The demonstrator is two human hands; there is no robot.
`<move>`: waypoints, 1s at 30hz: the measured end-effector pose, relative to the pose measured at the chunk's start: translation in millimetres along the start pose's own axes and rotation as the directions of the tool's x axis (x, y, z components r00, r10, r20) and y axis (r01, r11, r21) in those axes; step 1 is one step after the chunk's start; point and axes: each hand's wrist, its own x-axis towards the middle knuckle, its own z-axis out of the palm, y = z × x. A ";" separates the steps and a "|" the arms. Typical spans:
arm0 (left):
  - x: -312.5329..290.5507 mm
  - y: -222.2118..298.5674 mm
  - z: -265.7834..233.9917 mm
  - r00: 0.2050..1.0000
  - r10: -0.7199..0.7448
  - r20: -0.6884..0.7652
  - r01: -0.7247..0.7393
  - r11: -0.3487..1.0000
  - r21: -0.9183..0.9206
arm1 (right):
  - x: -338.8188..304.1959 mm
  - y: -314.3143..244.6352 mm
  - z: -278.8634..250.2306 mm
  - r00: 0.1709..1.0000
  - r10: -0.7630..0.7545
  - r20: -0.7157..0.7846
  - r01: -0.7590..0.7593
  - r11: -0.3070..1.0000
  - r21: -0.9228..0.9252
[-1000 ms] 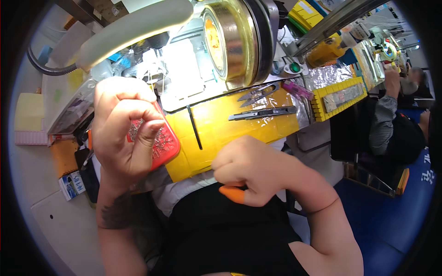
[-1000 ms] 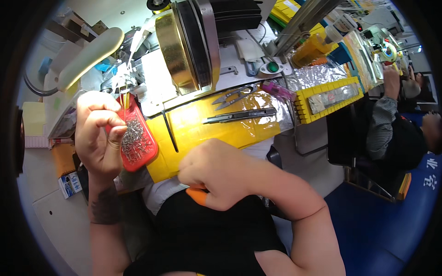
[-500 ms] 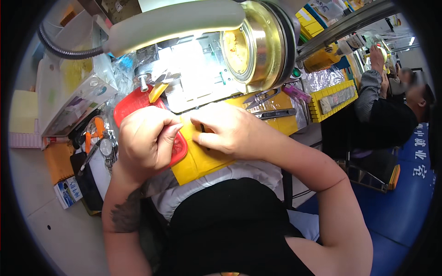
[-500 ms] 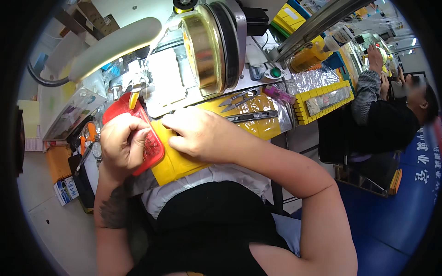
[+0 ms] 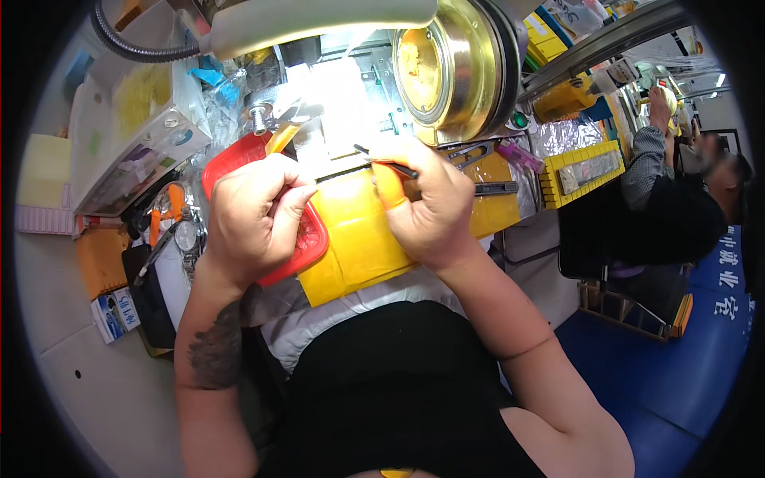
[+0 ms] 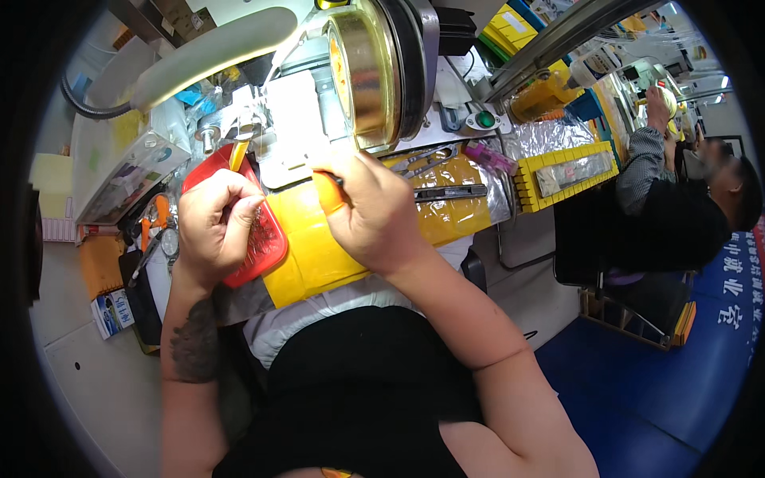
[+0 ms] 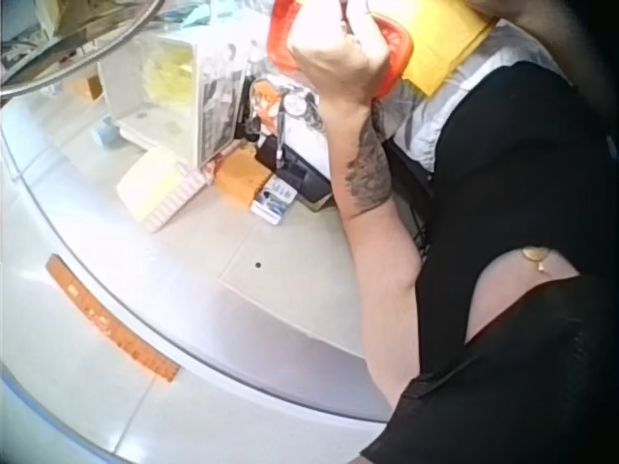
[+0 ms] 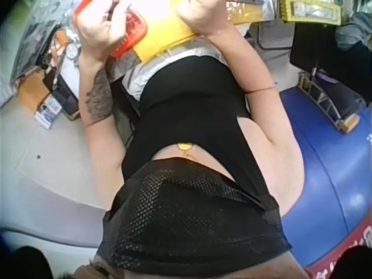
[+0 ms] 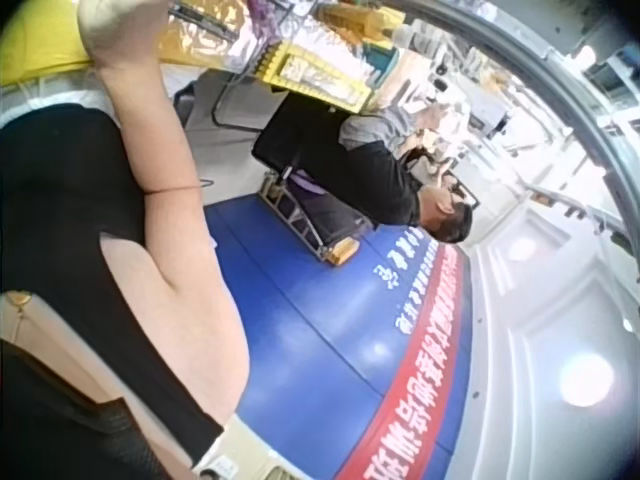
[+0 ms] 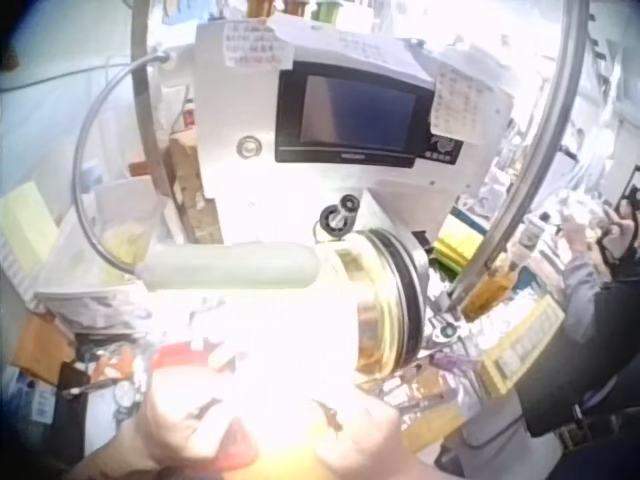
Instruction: The recorder is using a manual crimping machine and small tools to assemble tiny metal components on a workbench.
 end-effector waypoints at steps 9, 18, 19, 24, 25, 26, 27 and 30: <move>0.1 2.3 -0.3 0.997 -0.063 0.043 0.063 0.998 0.013 | -3.5 -0.9 -2.8 0.992 0.063 -0.109 -0.061 0.998 0.017; 1.5 -0.3 -0.3 0.999 -0.023 0.038 0.022 0.999 0.040 | 7.0 -31.0 -35.8 0.957 -0.275 -0.091 0.273 0.961 -0.037; 1.9 0.4 0.0 0.999 -0.018 0.040 0.016 0.999 0.042 | 8.9 -37.0 -39.1 0.950 -0.296 -0.095 0.296 0.955 -0.007; 1.1 -2.6 -1.9 0.994 -0.089 0.055 0.088 0.996 0.035 | 28.2 -26.6 -25.3 0.909 -0.394 -0.132 0.388 0.919 -0.075; 1.2 -1.6 -1.8 0.995 -0.087 0.055 0.085 0.996 0.039 | 28.4 -27.0 -24.9 0.908 -0.396 -0.135 0.390 0.918 -0.075; 1.1 -1.1 -1.7 0.995 -0.080 0.056 0.077 0.996 0.046 | 28.7 -27.4 -24.5 0.911 -0.390 -0.133 0.382 0.921 -0.080; 0.7 -0.9 -1.6 0.996 -0.074 0.057 0.071 0.996 0.054 | 28.8 -27.8 -24.1 0.915 -0.382 -0.130 0.374 0.924 -0.085; -0.4 -0.1 -0.8 0.996 -0.068 0.049 0.065 0.996 0.062 | 23.2 -34.2 -28.5 0.941 -0.317 -0.117 0.311 0.948 -0.067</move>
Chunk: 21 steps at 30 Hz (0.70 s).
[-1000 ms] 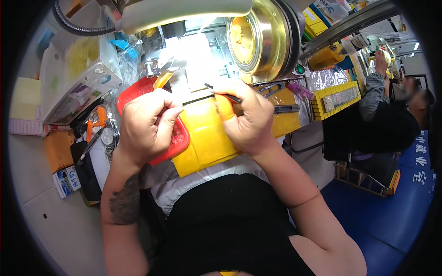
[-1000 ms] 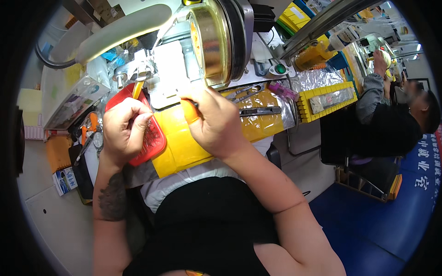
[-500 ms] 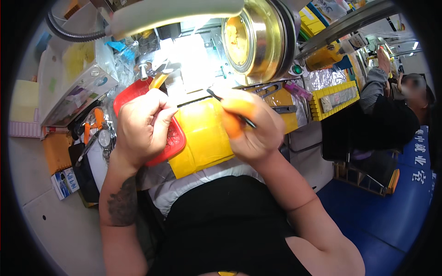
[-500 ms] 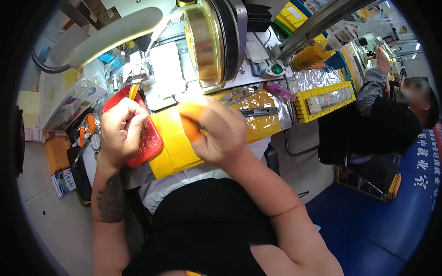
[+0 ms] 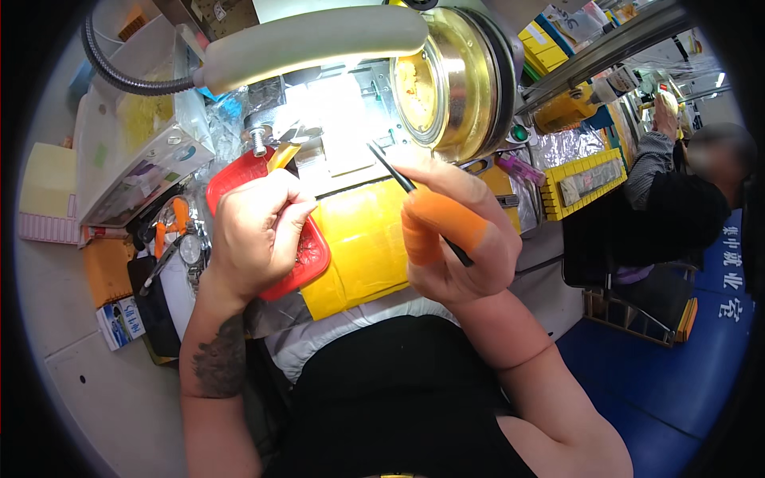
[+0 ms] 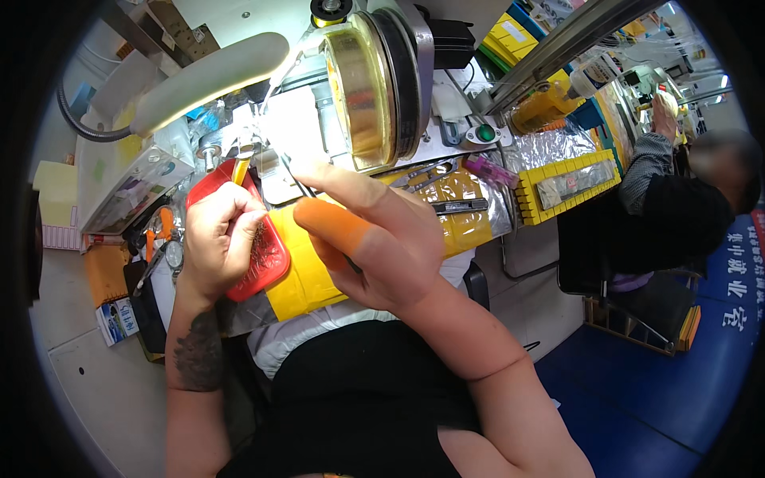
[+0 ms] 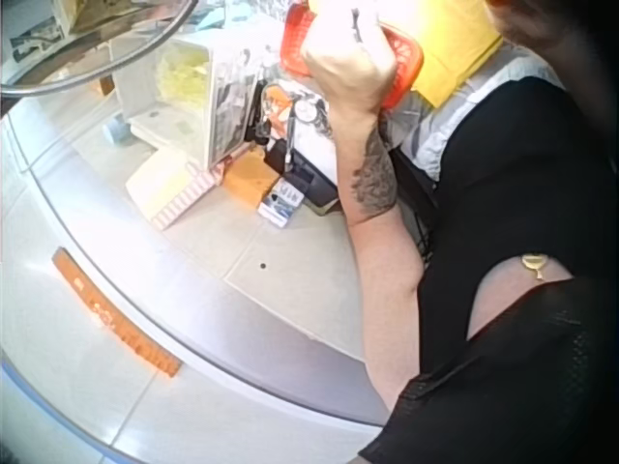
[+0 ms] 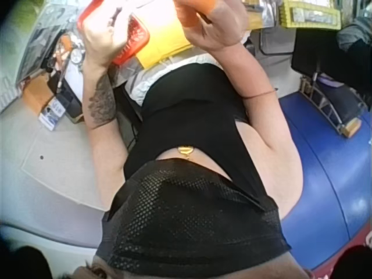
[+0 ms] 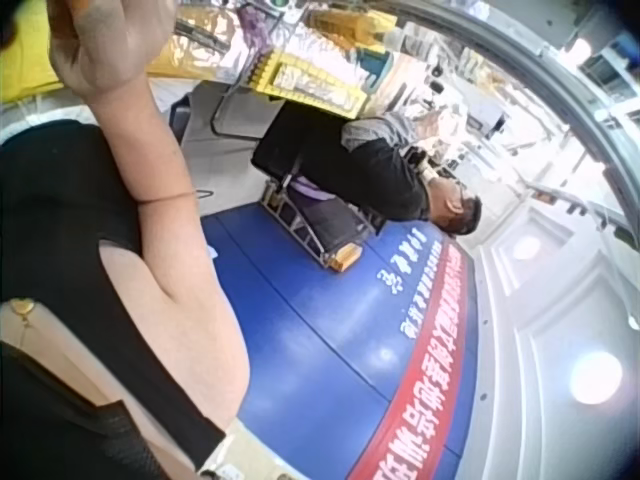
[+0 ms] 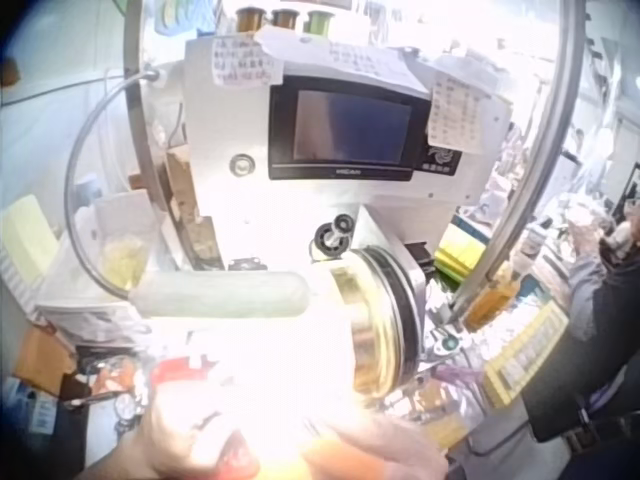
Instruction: The recorder is using a manual crimping machine and small tools to assemble tiny metal components on a workbench.
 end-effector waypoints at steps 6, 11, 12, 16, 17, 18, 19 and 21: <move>3.8 2.6 1.8 1.000 0.000 -0.002 -0.001 1.000 -0.016 | -33.4 14.4 -3.4 0.962 0.015 0.273 0.025 0.990 -0.142; 1.8 -2.5 3.5 1.000 -0.015 -0.009 0.014 0.999 -0.038 | -40.8 10.8 -0.9 0.856 0.059 0.514 0.043 0.982 -0.185; 2.1 -4.5 3.5 1.000 0.011 -0.008 -0.011 1.000 -0.020 | -43.0 11.2 -2.6 0.859 0.051 0.509 0.037 0.986 -0.161; -0.3 -2.0 2.7 0.999 0.045 -0.023 -0.045 0.999 0.007 | -59.3 38.3 -51.9 0.943 0.195 0.269 -0.095 0.934 -0.345; 0.2 -0.4 1.7 0.999 0.034 -0.020 -0.034 0.999 0.018 | -55.8 44.6 -62.9 0.949 0.294 0.112 -0.222 0.877 -0.425; 1.8 -0.8 3.7 0.998 0.052 -0.024 -0.052 0.999 0.008 | -44.9 53.8 -74.6 0.952 0.301 0.046 -0.236 0.824 -0.514; 2.1 1.0 4.5 0.998 0.056 -0.014 -0.056 0.998 0.002 | -36.7 61.2 -82.9 0.952 0.305 -0.029 -0.262 0.761 -0.593; 2.3 3.1 2.8 0.999 0.050 -0.015 -0.050 0.999 0.015 | -39.1 73.8 -90.1 0.950 0.313 0.023 -0.220 0.717 -0.662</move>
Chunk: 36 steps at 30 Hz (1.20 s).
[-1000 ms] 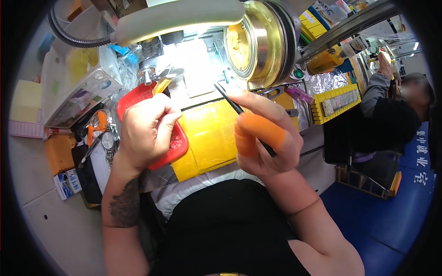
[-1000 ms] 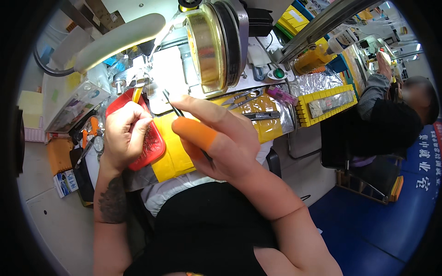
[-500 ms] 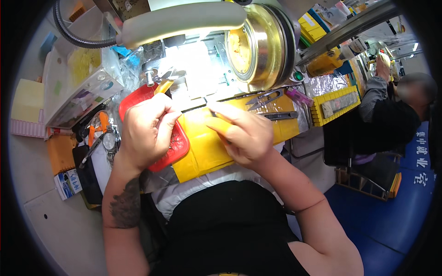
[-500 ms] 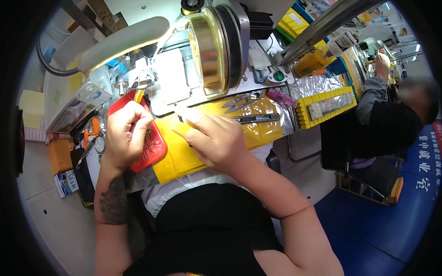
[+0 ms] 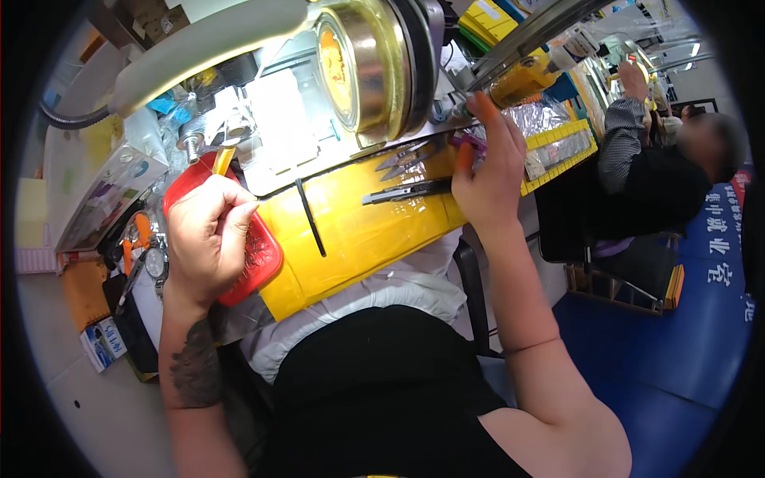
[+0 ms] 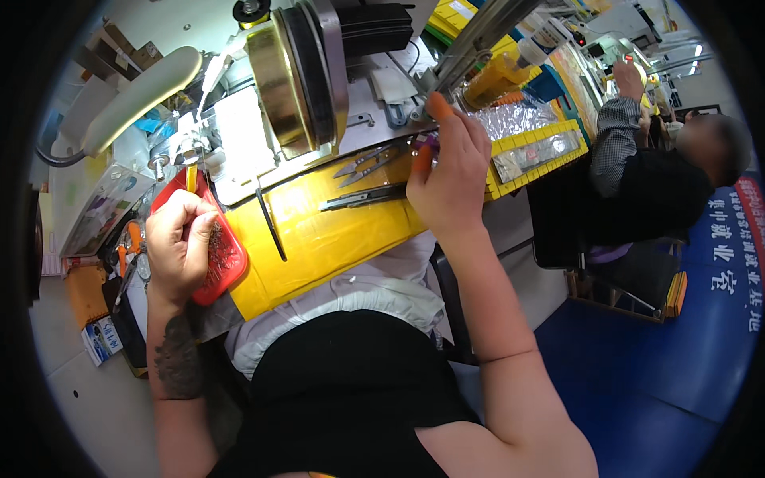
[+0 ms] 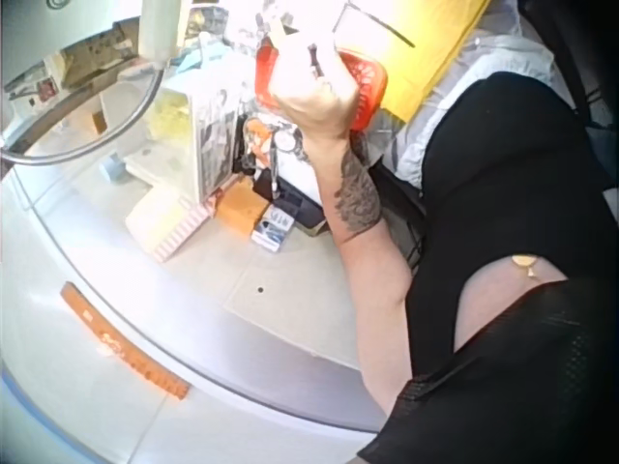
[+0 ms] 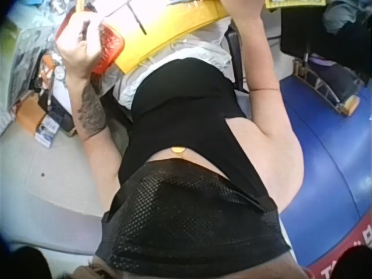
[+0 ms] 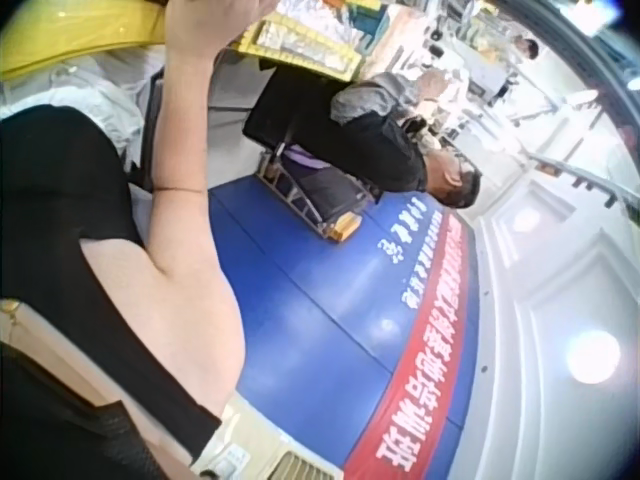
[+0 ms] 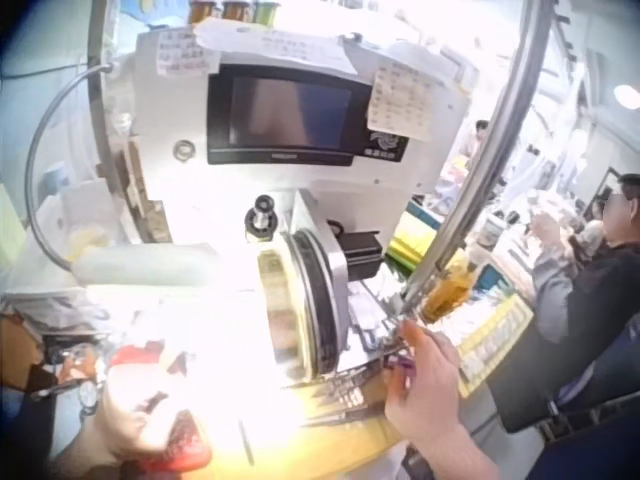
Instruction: The recorder is using a manual crimping machine and small tools to assemble tiny metal components on a workbench.
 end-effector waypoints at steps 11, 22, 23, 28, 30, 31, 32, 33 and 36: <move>3.0 4.1 -8.0 0.994 0.106 0.029 -0.106 0.994 0.011 | 8.3 -8.2 -4.2 0.883 -0.293 0.365 0.196 0.940 0.281; 9.5 23.1 -55.0 0.900 -0.003 -0.436 -0.016 0.999 -0.040 | 9.7 -0.1 4.0 0.874 -0.261 0.409 0.188 0.959 0.211; 11.9 19.6 -59.4 0.887 -0.035 -0.461 0.069 0.996 0.056 | 10.0 -1.2 3.2 0.872 -0.269 0.410 0.195 0.957 0.213; 17.5 -19.7 -50.6 0.878 -0.075 -0.473 0.061 0.997 -0.046 | 3.1 -3.7 -3.2 0.946 -0.158 0.284 0.044 0.928 0.369; 15.0 -23.3 -49.7 0.900 -0.129 -0.416 0.098 0.991 -0.095 | -11.3 0.3 0.1 0.966 -0.103 0.236 -0.024 0.878 0.479; 13.2 -30.4 -51.1 0.923 -0.130 -0.363 0.109 0.991 -0.078 | -20.3 0.1 -0.1 0.959 0.087 0.268 -0.245 0.726 0.642; 11.9 -34.0 -47.9 0.921 -0.131 -0.366 0.108 0.991 -0.081 | -26.5 -0.7 -2.4 0.905 0.258 0.337 -0.423 0.495 0.759; 11.2 -36.2 -44.7 0.937 -0.154 -0.313 0.116 0.984 -0.138 | -30.0 -1.8 -5.0 0.902 0.281 0.329 -0.428 0.479 0.766; 11.6 -37.7 -43.4 0.960 -0.196 -0.201 0.152 0.965 -0.215 | -23.3 12.1 -12.9 0.939 -0.032 0.343 -0.258 0.595 0.761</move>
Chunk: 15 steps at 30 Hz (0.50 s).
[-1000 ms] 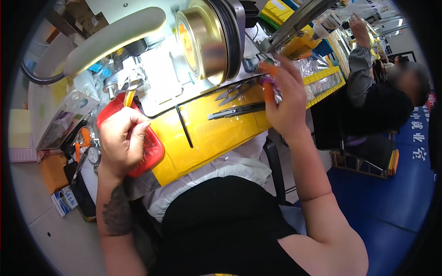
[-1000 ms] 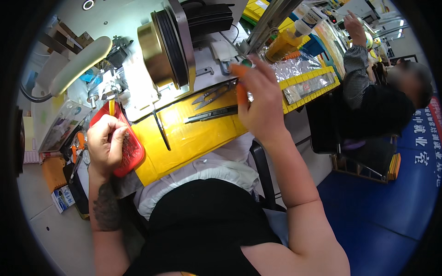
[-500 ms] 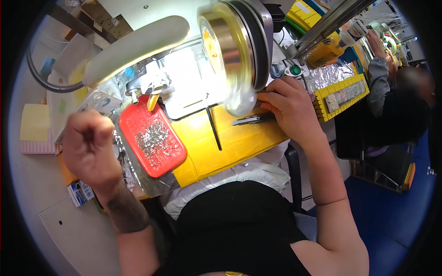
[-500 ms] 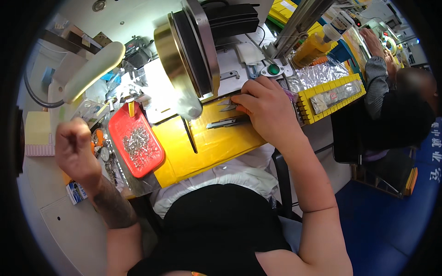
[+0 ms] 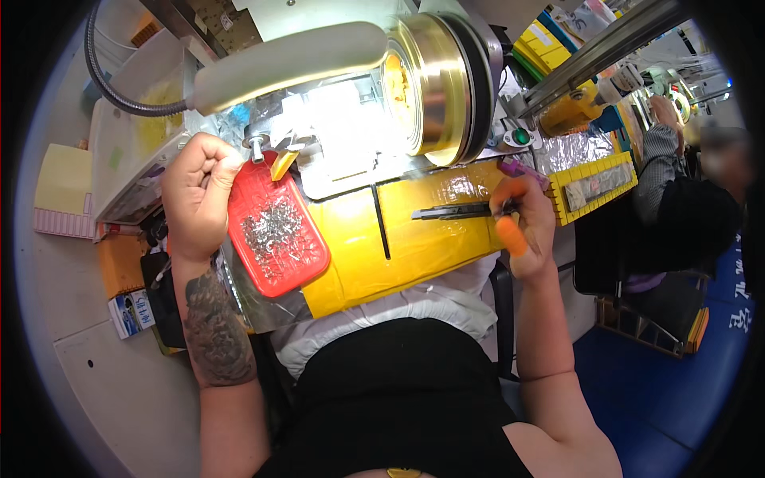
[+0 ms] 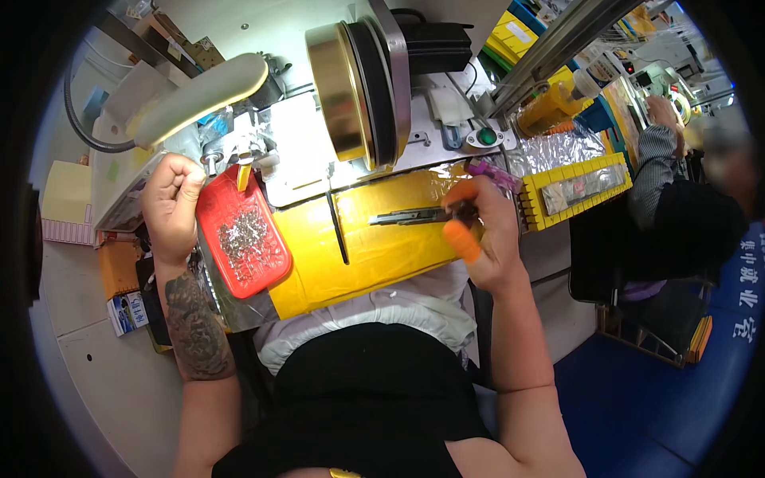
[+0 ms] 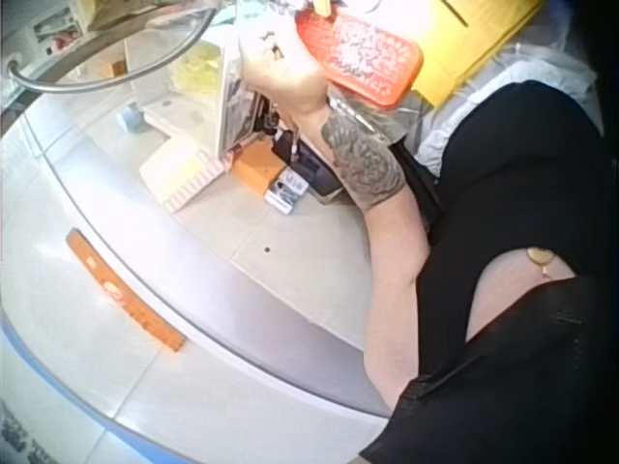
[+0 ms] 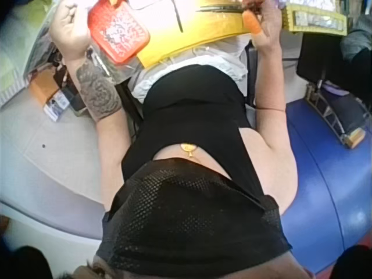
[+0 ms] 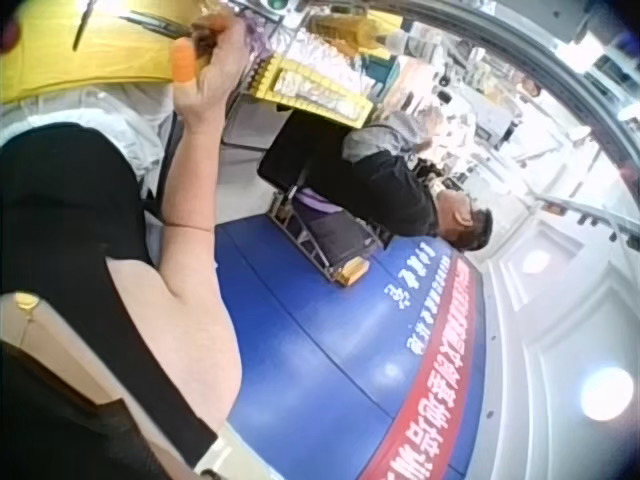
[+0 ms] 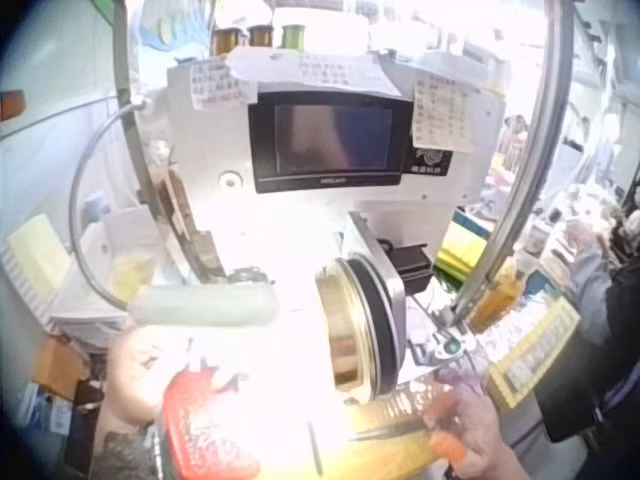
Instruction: The recorder is using a manual crimping machine and small tools to assemble tiny metal components on a workbench.
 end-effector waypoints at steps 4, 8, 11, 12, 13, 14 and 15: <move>-3.0 0.2 1.8 0.997 -0.048 0.059 0.050 0.998 -0.031 | 17.8 -30.5 2.2 0.940 0.151 0.306 -0.058 0.954 -0.294; -4.1 -2.0 1.0 0.993 -0.086 0.083 0.087 0.996 -0.009 | 35.6 -46.6 6.6 0.879 0.058 0.473 0.129 0.927 -0.353; 1.6 -1.7 9.0 0.998 -0.010 0.054 0.008 0.999 0.046 | 22.5 -66.1 -23.6 0.874 0.111 0.473 0.141 0.875 -0.464; 3.5 -2.9 8.6 0.998 0.007 0.070 -0.010 0.999 0.036 | 18.6 -70.6 -25.9 0.874 0.167 0.456 0.121 0.834 -0.538; 1.5 1.0 2.2 0.986 -0.122 0.114 0.114 0.991 0.076 | 19.6 -69.1 -21.5 0.862 0.123 0.492 0.200 0.808 -0.553; -0.4 2.8 2.1 0.986 -0.122 0.116 0.114 0.991 0.074 | 20.2 -66.3 -12.7 0.863 0.126 0.490 0.198 0.808 -0.556; -1.9 4.9 2.4 0.989 -0.097 0.114 0.080 0.986 0.144 | 23.6 -63.0 1.7 0.836 0.076 0.544 0.248 0.831 -0.498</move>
